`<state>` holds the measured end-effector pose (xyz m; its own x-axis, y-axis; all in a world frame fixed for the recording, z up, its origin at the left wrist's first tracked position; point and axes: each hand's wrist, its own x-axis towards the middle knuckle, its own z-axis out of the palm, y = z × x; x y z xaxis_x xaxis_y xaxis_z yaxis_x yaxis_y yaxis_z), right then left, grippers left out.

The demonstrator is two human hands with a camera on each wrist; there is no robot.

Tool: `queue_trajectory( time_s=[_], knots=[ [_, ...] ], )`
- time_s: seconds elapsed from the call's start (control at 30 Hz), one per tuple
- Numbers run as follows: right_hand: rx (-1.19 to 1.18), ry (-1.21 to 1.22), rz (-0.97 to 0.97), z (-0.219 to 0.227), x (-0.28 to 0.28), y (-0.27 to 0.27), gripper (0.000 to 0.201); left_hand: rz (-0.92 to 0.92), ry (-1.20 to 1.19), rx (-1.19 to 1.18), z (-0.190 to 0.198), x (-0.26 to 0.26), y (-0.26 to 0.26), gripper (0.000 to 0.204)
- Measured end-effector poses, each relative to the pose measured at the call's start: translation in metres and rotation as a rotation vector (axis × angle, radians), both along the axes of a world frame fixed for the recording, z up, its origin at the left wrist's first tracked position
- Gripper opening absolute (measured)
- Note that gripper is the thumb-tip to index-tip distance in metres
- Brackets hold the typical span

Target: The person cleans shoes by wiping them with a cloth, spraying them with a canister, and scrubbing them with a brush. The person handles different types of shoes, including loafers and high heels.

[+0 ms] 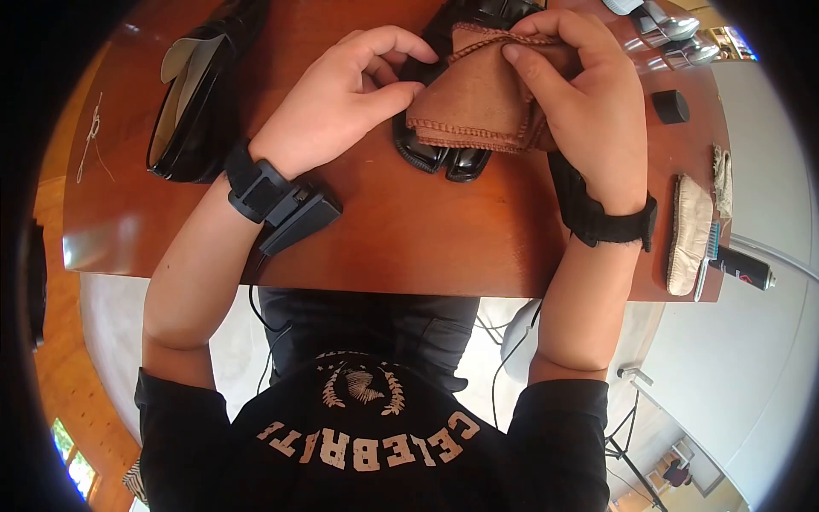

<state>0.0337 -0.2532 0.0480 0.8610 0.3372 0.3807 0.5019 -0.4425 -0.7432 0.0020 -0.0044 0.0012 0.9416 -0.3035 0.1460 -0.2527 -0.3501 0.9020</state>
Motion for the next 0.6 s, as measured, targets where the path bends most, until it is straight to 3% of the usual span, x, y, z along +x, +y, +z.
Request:
queue_trajectory(
  time_s=[0.1,0.6],
  knots=[
    [-0.039,0.156,-0.032,0.004,-0.004,-0.005,0.021,-0.003,-0.05,-0.015,-0.001,0.0,0.0,0.028],
    [-0.216,0.051,0.071,0.01,-0.012,0.006,0.018,0.011,-0.021,0.02,0.002,0.0,0.001,0.028]
  ],
)
